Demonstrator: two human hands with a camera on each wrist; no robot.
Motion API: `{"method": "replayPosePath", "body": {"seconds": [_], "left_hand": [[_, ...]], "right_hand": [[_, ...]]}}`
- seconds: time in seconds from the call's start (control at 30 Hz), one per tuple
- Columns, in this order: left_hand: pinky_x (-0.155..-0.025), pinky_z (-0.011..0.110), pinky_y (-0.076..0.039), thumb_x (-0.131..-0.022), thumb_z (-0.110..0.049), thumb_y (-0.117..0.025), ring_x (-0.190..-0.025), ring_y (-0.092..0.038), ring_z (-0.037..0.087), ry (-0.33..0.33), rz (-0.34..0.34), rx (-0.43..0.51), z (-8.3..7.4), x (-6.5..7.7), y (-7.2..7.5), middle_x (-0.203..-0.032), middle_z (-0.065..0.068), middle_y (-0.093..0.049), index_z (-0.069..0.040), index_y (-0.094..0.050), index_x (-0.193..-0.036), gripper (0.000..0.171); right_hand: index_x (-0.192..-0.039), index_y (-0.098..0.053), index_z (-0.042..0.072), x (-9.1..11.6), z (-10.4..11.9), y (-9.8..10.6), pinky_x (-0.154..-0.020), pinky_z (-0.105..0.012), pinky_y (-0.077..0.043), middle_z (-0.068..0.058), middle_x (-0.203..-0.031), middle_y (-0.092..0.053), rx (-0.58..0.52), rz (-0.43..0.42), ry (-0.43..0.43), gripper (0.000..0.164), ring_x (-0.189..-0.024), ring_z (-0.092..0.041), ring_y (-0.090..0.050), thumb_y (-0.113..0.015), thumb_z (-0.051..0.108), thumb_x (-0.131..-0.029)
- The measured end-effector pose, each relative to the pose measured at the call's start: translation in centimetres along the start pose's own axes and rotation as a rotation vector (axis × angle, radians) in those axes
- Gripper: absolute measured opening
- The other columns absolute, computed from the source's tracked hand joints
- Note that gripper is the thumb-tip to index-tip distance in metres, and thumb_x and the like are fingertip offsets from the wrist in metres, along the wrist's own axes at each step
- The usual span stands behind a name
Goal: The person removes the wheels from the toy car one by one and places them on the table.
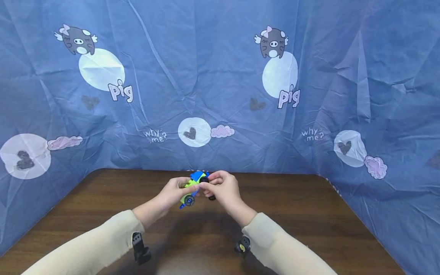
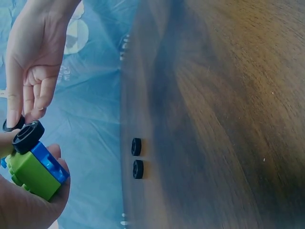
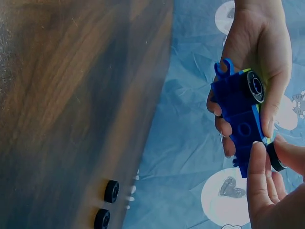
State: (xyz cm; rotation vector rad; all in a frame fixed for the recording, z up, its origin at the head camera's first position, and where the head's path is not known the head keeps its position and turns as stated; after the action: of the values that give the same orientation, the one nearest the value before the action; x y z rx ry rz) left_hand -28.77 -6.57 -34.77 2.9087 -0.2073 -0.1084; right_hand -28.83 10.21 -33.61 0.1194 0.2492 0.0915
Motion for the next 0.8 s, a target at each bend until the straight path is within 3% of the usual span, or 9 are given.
{"method": "replayPosePath", "body": {"seconds": [0.2, 0.47, 0.8], "left_hand": [[-0.072, 0.030, -0.055, -0.094, -0.019, -0.064, -0.079, -0.069, 0.015, 0.017, 0.021, 0.025, -0.02, 0.11, 0.10, -0.093, 0.014, -0.073, 0.005, -0.063, -0.115, 0.032], [-0.073, 0.027, -0.054, -0.099, -0.023, -0.055, -0.082, -0.068, 0.013, 0.014, 0.115, 0.090, -0.13, -0.07, 0.69, -0.099, 0.014, -0.072, 0.007, -0.053, -0.131, 0.043], [-0.074, 0.027, -0.053, -0.098, -0.024, -0.058, -0.079, -0.066, 0.012, 0.002, 0.133, 0.045, -0.08, 0.14, 0.69, -0.089, 0.005, -0.071, 0.007, -0.057, -0.125, 0.041]], "right_hand": [[-0.104, -0.059, -0.006, 0.11, -0.21, 0.03, -0.055, -0.028, -0.056, -0.010, -0.071, -0.069, -0.043, 0.001, 0.024, 0.027, -0.055, -0.013, -0.065, -0.074, -0.001, -0.082], [-0.103, -0.060, -0.008, -0.09, 0.24, 0.16, -0.059, -0.029, -0.057, -0.017, -0.078, -0.069, -0.050, -0.002, 0.058, 0.025, -0.061, -0.014, -0.065, -0.072, -0.002, -0.083], [-0.098, -0.058, -0.008, 0.06, 0.14, 0.24, -0.060, -0.026, -0.057, -0.020, -0.083, -0.070, -0.014, -0.001, 0.100, 0.024, -0.061, -0.011, -0.066, -0.074, -0.003, -0.081]]}}
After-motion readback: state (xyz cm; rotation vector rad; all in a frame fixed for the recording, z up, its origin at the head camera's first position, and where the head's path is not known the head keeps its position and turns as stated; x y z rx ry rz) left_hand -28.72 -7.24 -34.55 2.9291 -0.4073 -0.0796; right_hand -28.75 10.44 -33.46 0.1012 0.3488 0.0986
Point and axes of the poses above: each hand's wrist, its own x-axis away from the middle knuckle, its own y-axis out of the back of the hand, z = x × y, the point moved 1 cm from there along -x, towards the middle knuckle
